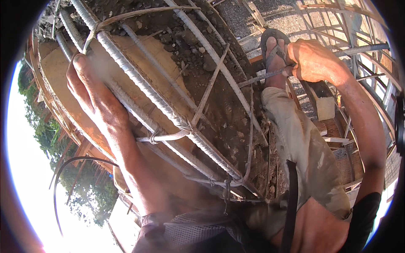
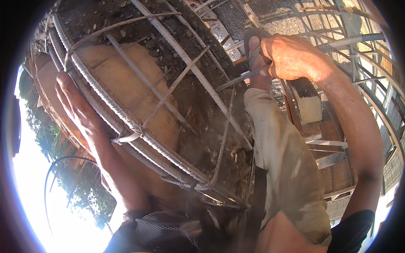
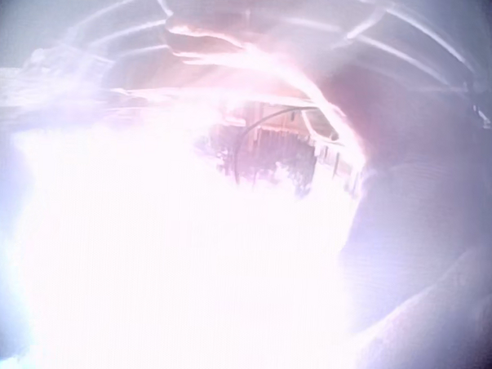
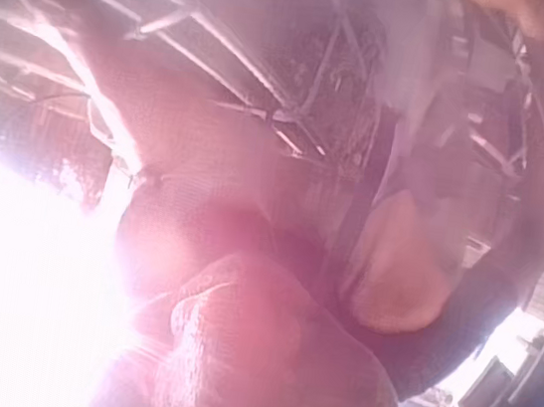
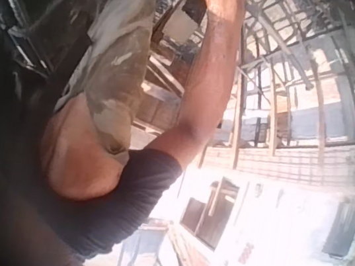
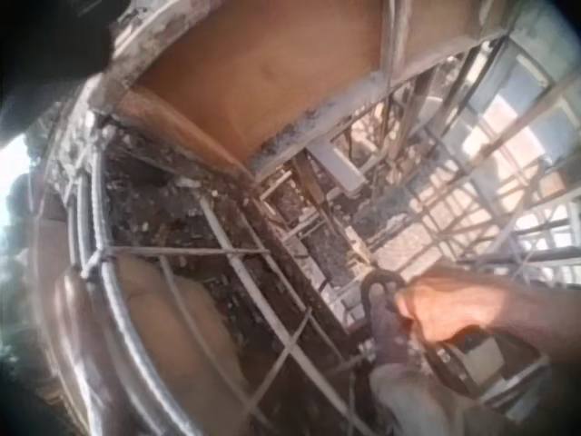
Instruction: The person uses a hammer to knock rebar into position and then uses a length of wire to tie the steel reinforcement bars together within a pillar formwork.
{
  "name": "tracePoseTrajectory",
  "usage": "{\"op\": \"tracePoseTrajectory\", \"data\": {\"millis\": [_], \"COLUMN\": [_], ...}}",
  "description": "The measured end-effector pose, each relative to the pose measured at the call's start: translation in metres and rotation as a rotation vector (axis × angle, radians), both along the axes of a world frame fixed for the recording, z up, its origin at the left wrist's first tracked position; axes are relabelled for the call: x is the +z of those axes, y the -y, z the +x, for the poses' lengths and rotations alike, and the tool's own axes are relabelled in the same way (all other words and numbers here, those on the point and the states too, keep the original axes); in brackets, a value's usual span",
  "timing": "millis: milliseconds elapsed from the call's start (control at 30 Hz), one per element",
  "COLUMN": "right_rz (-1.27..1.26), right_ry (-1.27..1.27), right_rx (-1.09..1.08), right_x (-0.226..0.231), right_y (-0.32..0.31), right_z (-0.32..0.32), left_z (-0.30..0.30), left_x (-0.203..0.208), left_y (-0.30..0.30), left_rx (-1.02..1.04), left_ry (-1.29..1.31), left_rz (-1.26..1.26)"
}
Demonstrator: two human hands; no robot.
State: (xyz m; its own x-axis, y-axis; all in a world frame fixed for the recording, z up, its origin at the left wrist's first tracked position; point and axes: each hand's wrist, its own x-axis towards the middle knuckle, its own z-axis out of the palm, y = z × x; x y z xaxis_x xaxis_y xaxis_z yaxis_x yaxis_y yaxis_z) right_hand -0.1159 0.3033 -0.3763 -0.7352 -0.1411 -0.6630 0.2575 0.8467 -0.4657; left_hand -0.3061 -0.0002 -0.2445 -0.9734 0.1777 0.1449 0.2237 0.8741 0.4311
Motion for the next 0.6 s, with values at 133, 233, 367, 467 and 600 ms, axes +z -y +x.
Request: {"op": "tracePoseTrajectory", "data": {"millis": [133,233,367,467,600], "right_rz": [-0.096,-0.118,-0.02,-0.098,-0.07], "right_ry": [0.019,-0.072,-0.235,0.039,-0.093], "right_rx": [-0.053,-0.244,-0.222,-0.077,-0.004], "right_x": [-0.031,-0.026,-0.016,0.001,-0.039], "right_y": [0.026,0.01,-0.004,0.005,0.021], "right_z": [-0.022,-0.036,-0.014,-0.01,-0.01], "left_z": [0.004,0.006,0.004,0.003,0.002], "left_x": [0.002,0.005,0.007,0.006,0.004], "left_y": [-0.005,-0.001,-0.003,-0.005,-0.008], "left_rx": [0.011,0.04,0.057,0.064,0.053], "left_ry": [0.014,0.022,0.017,0.039,0.054], "left_rz": [0.039,0.056,0.075,0.108,0.122]}}
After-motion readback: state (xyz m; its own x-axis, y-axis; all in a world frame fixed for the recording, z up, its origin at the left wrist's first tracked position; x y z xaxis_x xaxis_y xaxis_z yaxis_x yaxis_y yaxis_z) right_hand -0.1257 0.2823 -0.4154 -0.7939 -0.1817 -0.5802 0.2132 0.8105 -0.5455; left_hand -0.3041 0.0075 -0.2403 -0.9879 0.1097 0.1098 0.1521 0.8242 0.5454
